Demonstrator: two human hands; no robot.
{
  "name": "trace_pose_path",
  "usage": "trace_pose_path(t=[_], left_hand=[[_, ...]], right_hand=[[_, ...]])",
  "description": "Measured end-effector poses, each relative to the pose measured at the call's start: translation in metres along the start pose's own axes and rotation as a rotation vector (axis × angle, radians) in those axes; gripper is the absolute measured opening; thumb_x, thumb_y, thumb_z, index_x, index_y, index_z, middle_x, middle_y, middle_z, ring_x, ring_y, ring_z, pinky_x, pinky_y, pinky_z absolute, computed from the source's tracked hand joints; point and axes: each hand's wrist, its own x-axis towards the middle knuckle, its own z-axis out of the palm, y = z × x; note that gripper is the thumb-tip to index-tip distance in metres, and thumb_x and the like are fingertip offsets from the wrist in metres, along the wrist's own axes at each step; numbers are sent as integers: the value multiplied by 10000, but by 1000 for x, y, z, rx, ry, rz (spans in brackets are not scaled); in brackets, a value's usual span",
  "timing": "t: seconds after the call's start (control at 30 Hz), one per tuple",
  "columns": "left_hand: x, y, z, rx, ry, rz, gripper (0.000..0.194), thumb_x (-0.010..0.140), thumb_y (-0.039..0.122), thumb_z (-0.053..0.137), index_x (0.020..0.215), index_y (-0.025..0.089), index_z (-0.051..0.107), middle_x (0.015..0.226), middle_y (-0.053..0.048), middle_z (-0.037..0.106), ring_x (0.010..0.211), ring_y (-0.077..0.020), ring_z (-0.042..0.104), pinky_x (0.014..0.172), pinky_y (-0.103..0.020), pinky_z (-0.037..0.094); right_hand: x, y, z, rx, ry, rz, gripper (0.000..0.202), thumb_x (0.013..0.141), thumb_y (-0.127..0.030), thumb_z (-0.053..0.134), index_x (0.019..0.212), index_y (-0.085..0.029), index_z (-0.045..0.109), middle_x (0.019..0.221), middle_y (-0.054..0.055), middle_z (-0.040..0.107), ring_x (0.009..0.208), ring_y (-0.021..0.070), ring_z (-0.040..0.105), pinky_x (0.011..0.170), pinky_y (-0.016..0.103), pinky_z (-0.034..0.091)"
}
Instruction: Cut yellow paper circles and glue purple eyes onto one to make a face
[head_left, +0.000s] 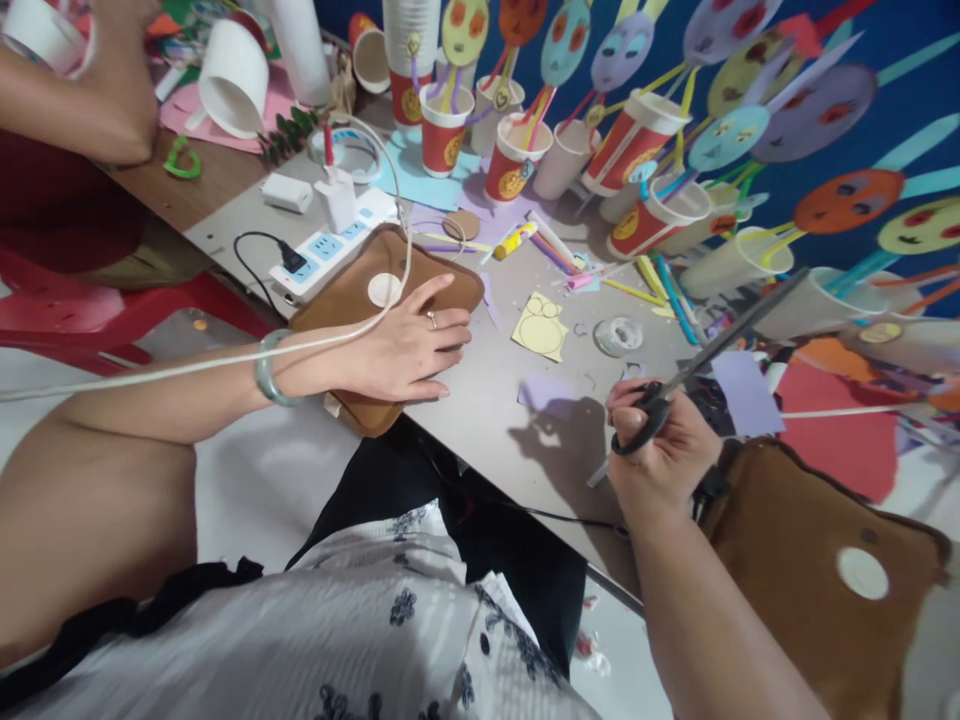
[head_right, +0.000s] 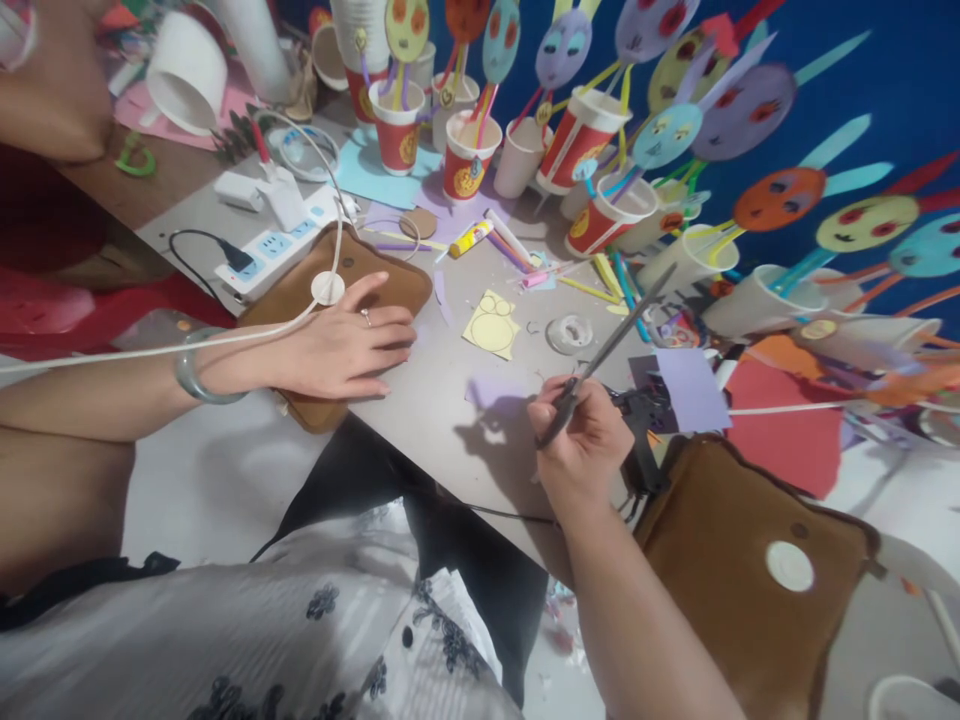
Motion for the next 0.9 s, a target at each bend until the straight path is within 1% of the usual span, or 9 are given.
trace_pose_path(t=[0.1,0.27,0.4,0.5,0.57,0.63,0.73,0.83,0.9], left_hand=[[-3,9,2,96,-44,74,340,954,512,540,1062,228,691,1182,-87,653,1301,-282,482,1281,-554,75],[-2,21,3,147,-86,142,538,998,561,439,1140,94,665,1155,-163,639,1224,-310,525,1254,-604,111],[2,31,9,32,-97,227,584,1001,577,426,1289,108,624,1209,-194,654,1199,-315,545,1218,-613,176],[10,41,13,-115,-101,290,506,1015,489,457,1386,167,581,1268,-176,669,1235,-301,556,1207,-571,220],[19,51,13,-203,-98,290,370,1015,359,488,1317,209,639,1220,-133,708,1172,-263,611,1194,-511,269],[29,63,11,-262,-113,321,279,1011,280,488,1174,219,706,1113,-98,743,1041,-222,666,1129,-435,365],[45,87,7,-320,-157,456,237,995,234,497,941,232,729,972,-64,759,868,-190,679,858,-348,492],[54,110,3,-359,-233,583,196,940,197,560,809,230,703,878,-46,747,719,-180,643,654,-353,454],[56,120,-1,-368,-341,622,178,890,180,616,732,218,688,810,-42,732,641,-181,607,568,-360,390]], right_hand=[[-1,3,-1,-8,3,6,241,844,-391,730,724,-228,599,720,-7,598,672,171,567,664,327,452],[0,6,-1,16,26,-14,304,839,-459,747,702,-234,596,697,3,584,672,184,573,651,334,458],[3,4,-1,20,54,-33,321,850,-466,743,693,-233,588,702,6,593,662,178,567,641,327,459],[4,2,0,24,60,-62,306,860,-425,740,691,-227,579,683,-7,580,661,171,565,640,315,454],[3,1,0,31,62,-64,298,863,-415,735,696,-223,579,680,-12,574,662,168,565,647,313,451],[3,2,0,25,61,-53,293,859,-417,734,700,-222,585,694,-10,582,664,169,567,653,315,452],[3,4,-1,18,58,-32,292,847,-416,742,689,-226,588,708,-3,595,669,173,569,656,319,455],[5,6,-2,44,78,-30,281,847,-403,745,688,-229,592,703,-3,590,669,171,561,657,318,450],[6,5,-2,64,95,-38,279,852,-386,743,682,-227,589,690,-5,578,674,170,557,658,315,444]])
